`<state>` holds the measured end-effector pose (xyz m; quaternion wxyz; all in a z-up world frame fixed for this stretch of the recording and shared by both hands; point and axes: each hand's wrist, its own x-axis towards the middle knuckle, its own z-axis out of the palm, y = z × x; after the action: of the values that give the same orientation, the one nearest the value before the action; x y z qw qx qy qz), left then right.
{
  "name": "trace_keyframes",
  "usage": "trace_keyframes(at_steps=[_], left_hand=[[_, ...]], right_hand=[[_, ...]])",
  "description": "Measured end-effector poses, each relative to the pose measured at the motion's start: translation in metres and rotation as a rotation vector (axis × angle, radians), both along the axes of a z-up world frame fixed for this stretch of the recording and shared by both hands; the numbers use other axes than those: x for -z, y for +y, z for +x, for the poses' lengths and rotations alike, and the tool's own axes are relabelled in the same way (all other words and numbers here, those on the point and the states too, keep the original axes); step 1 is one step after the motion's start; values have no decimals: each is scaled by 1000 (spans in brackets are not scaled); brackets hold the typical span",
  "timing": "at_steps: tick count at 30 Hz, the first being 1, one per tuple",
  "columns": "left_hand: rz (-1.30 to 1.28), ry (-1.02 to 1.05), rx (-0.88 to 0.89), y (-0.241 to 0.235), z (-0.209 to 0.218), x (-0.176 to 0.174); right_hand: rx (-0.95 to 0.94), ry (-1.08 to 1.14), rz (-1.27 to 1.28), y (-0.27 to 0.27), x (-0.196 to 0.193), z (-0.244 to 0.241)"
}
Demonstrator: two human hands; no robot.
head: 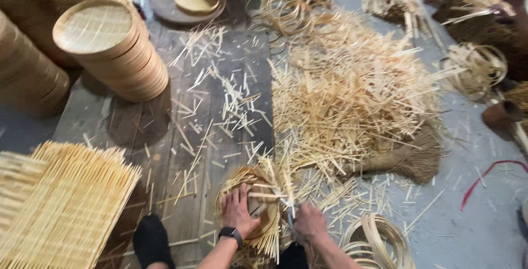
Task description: The person sits on the floor and repeatedly places a circular bamboo frame onto a woven bamboo mat, then uses shears to trim the excess bamboo strips around the frame. The trimmed pieces fall onto the floor, and the process is repeated multiple times.
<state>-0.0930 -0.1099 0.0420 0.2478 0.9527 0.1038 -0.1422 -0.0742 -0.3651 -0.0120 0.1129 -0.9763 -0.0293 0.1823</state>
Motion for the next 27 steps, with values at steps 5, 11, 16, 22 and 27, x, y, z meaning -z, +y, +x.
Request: trace_keyframes(at_steps=[5, 11, 16, 22, 27], left_hand=[[-23, -84, 82, 6, 2, -1], [25, -135, 270, 26, 6, 15], [43, -54, 374, 28, 13, 8], [38, 38, 25, 10, -8, -3], [16, -194, -34, -12, -9, 21]], right_hand=[[-251, -426, -50, 3, 23, 37], [-281, -198, -66, -32, 43, 48], [-380, -458, -24, 0, 47, 56], [-401, -155, -170, -16, 40, 74], [-455, -389, -160, 2, 32, 73]])
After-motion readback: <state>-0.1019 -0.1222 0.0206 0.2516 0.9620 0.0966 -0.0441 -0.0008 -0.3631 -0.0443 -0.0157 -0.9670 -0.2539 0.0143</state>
